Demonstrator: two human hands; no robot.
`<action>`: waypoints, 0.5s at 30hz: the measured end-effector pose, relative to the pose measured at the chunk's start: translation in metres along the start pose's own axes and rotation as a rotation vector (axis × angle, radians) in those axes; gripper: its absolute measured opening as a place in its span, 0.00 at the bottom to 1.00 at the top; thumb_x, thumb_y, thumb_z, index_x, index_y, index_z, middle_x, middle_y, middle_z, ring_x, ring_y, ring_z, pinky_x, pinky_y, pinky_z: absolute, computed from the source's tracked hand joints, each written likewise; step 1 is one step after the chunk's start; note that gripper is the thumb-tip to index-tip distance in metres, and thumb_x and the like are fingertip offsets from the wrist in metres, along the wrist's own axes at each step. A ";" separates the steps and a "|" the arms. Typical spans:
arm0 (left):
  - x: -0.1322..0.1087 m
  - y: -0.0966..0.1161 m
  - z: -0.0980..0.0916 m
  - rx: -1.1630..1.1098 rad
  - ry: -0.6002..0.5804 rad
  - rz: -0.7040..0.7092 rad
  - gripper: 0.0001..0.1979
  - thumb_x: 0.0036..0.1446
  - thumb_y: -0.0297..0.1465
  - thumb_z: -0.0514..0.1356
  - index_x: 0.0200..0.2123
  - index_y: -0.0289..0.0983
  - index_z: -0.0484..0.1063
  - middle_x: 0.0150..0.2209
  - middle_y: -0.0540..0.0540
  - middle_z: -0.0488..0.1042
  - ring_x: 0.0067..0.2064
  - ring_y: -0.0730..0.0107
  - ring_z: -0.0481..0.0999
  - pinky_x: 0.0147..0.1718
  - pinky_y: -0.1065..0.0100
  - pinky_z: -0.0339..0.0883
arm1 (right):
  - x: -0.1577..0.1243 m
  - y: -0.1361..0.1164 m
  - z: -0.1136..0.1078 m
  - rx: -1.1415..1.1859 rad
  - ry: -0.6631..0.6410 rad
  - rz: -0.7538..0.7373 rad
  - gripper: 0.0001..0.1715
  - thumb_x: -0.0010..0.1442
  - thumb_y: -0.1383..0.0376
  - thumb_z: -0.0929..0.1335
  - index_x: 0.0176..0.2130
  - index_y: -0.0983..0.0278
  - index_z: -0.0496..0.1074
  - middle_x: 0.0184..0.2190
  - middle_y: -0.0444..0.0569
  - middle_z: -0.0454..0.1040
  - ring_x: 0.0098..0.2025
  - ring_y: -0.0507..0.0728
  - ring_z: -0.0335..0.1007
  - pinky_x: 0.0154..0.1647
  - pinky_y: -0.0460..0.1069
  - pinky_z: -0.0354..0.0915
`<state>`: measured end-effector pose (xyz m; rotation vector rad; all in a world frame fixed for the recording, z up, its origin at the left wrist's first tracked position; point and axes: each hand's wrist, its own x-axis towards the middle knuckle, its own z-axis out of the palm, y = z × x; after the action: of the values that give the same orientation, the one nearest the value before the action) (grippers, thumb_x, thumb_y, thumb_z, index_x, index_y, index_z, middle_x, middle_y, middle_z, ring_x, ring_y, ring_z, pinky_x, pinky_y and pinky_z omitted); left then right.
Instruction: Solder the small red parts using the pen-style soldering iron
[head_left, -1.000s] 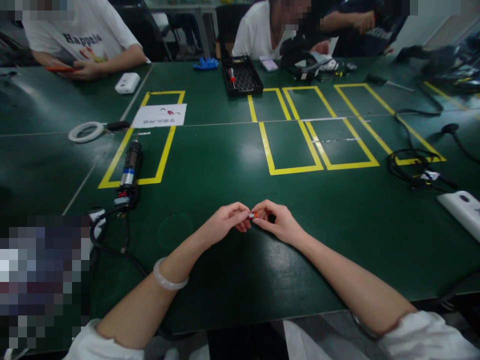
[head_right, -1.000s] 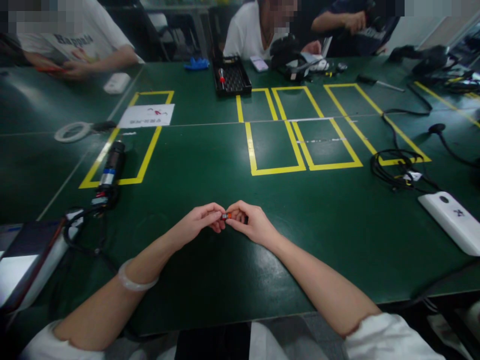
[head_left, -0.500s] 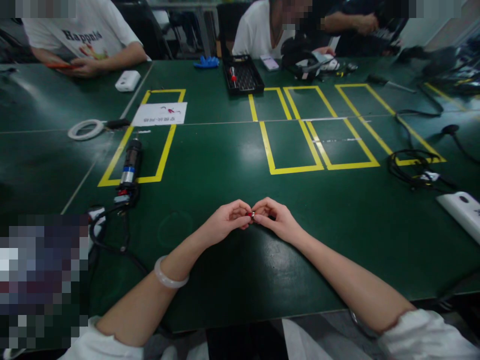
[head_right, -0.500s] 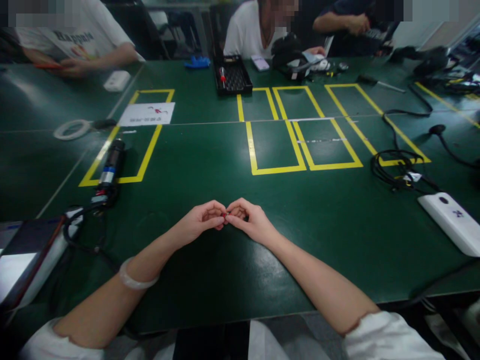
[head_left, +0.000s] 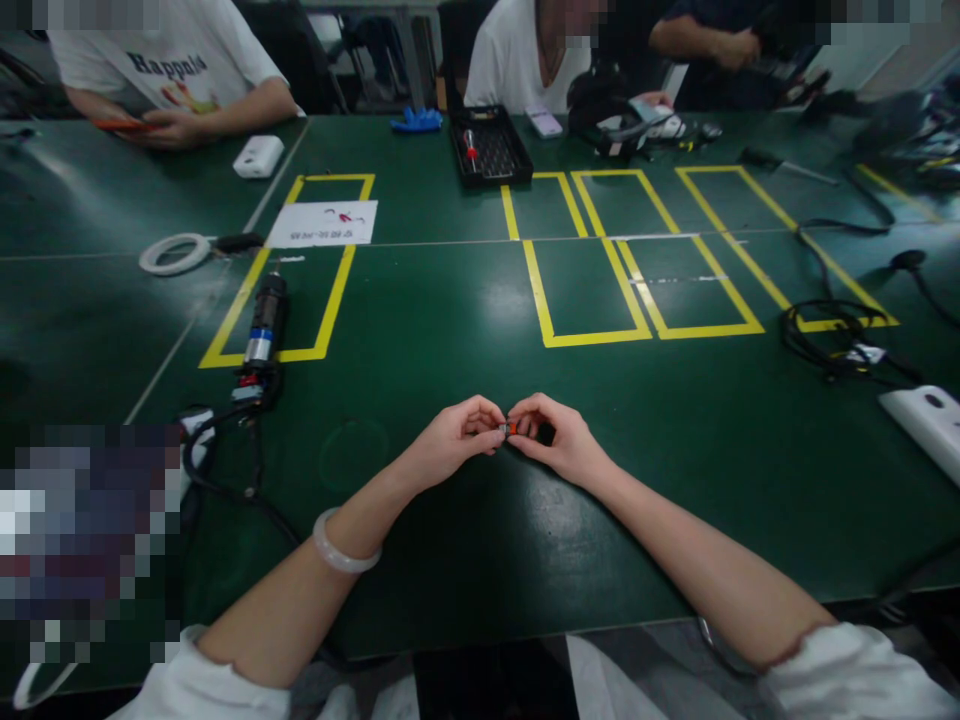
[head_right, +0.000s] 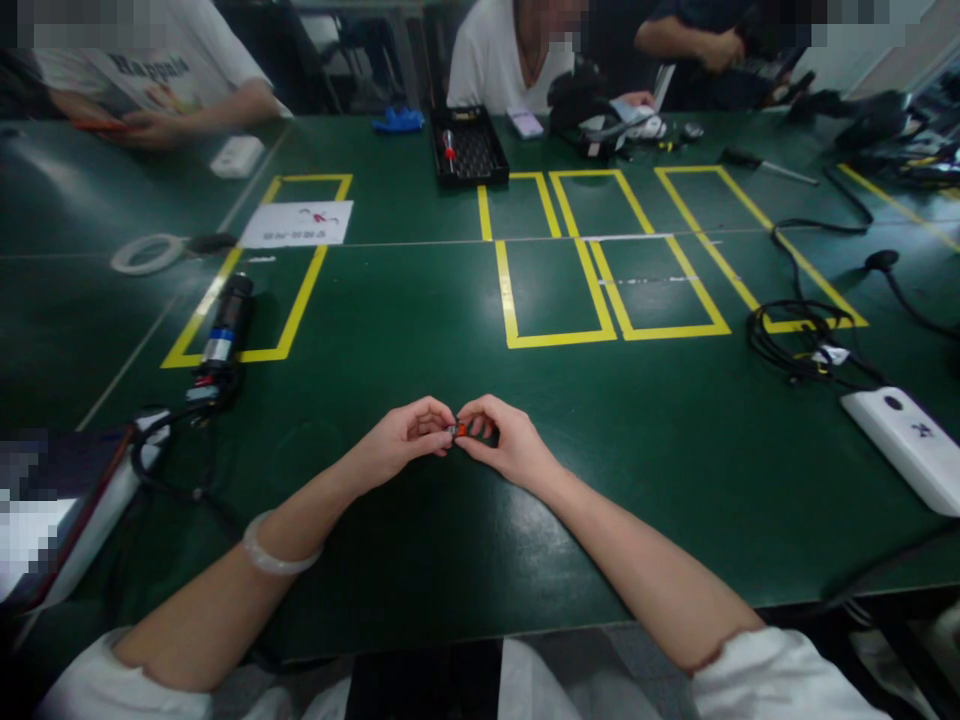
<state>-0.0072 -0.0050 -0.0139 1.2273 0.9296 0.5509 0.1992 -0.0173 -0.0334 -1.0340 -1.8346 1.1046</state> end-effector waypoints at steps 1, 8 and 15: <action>0.000 -0.001 0.000 0.005 -0.002 0.010 0.16 0.53 0.36 0.65 0.40 0.34 0.67 0.36 0.47 0.72 0.36 0.72 0.73 0.37 0.67 0.69 | 0.000 -0.001 -0.001 -0.035 -0.001 -0.019 0.10 0.58 0.67 0.70 0.42 0.62 0.70 0.35 0.46 0.73 0.33 0.52 0.69 0.35 0.48 0.66; 0.000 -0.009 -0.004 0.053 0.000 0.075 0.15 0.53 0.34 0.66 0.41 0.35 0.67 0.38 0.46 0.72 0.38 0.73 0.72 0.40 0.67 0.67 | 0.000 -0.005 -0.003 -0.117 -0.029 -0.081 0.11 0.58 0.70 0.69 0.42 0.61 0.69 0.38 0.48 0.72 0.36 0.53 0.69 0.37 0.49 0.66; -0.001 0.002 -0.006 0.095 -0.018 0.047 0.16 0.55 0.37 0.64 0.42 0.35 0.68 0.39 0.44 0.74 0.40 0.69 0.75 0.42 0.65 0.68 | 0.000 -0.006 -0.005 -0.103 -0.045 -0.062 0.08 0.58 0.70 0.69 0.40 0.62 0.70 0.36 0.47 0.72 0.34 0.53 0.69 0.36 0.49 0.67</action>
<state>-0.0126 -0.0022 -0.0122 1.3402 0.9223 0.5370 0.2023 -0.0174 -0.0263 -1.0113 -1.9630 1.0135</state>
